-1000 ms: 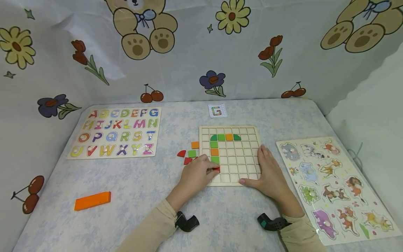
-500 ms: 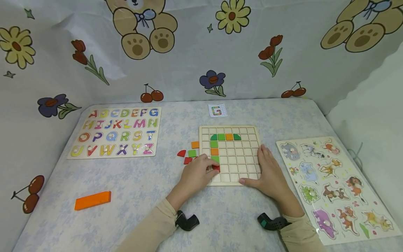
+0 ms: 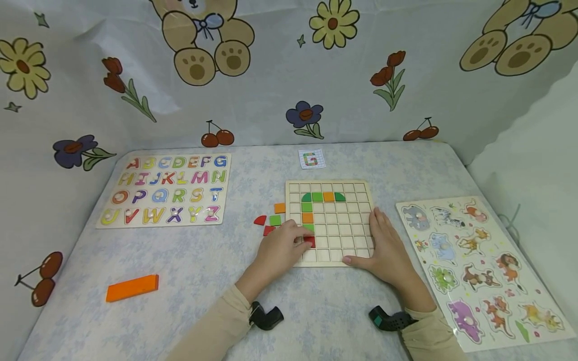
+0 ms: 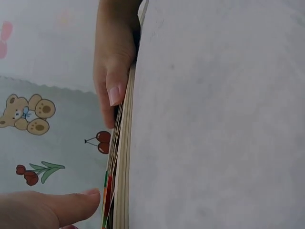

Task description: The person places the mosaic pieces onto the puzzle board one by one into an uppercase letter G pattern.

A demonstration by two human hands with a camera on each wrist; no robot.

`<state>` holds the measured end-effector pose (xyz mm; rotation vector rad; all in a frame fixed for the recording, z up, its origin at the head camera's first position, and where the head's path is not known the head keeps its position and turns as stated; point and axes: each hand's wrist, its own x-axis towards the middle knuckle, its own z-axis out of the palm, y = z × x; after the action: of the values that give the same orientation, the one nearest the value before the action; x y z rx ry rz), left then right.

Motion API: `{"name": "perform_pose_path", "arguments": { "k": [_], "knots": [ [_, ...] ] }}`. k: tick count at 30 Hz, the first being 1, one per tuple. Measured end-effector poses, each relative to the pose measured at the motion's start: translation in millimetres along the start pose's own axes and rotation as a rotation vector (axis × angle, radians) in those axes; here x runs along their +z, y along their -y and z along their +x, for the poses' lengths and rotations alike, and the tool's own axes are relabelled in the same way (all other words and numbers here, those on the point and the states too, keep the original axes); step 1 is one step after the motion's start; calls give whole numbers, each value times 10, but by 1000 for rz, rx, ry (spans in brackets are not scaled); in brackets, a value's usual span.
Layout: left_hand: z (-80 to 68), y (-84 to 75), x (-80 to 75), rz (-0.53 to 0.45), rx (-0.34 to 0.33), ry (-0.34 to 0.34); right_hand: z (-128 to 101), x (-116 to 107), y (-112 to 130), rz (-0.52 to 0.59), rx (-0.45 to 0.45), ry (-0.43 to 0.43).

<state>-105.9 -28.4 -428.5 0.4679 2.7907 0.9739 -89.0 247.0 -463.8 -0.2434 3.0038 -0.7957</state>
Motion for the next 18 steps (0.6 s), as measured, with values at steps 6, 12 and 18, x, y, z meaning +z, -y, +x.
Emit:
{"name": "perform_pose_path", "arguments": {
  "k": [6, 12, 18],
  "knots": [
    [47, 182, -191, 43, -161, -94, 5, 7, -6, -8, -5, -1],
    [89, 355, -359, 120, -272, -92, 2, 4, -7, -7, -5, -6],
    [110, 379, -398, 95, -284, -91, -4, 7, -10, 3, -5, -4]
  ]
}}
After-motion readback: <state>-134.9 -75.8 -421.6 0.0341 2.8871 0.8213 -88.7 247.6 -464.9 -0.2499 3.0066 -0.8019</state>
